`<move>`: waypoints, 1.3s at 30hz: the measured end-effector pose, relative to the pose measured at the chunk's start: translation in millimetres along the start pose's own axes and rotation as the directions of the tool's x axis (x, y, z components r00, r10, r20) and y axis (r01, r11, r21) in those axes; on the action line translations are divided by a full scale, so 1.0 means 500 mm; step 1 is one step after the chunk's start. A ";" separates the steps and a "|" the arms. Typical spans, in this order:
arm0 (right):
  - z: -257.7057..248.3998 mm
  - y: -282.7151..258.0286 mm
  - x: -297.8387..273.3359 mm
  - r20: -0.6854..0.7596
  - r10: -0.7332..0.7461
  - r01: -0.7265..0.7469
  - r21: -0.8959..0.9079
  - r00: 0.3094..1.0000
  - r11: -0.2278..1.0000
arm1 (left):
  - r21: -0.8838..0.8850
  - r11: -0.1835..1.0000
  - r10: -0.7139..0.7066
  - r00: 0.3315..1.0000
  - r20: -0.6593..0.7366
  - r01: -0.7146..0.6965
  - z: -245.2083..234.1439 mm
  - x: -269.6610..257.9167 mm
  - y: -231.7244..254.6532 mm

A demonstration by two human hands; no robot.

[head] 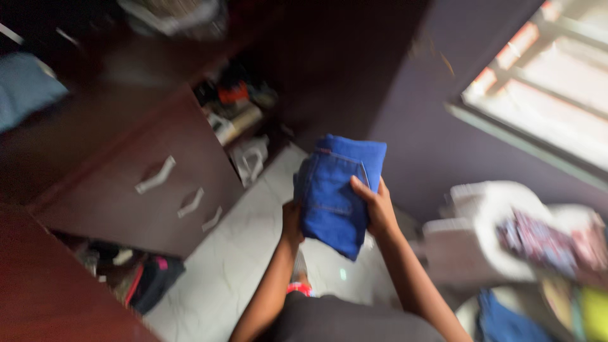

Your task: The person picks up several folded items of clothing from a table and places them one by one into the shelves of a wardrobe.

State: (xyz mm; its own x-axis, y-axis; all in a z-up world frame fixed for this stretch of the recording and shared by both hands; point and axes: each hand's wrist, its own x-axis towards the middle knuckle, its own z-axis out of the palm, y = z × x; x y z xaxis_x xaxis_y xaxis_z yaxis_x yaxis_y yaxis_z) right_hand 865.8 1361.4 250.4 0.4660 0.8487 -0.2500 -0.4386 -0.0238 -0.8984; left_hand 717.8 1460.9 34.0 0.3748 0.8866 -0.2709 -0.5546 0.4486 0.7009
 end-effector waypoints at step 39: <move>1.109 0.131 0.851 0.721 0.357 -0.497 -0.021 0.594 0.868 | 0.475 0.615 0.572 -0.059 -0.818 -0.629 -0.470 0.282 1.043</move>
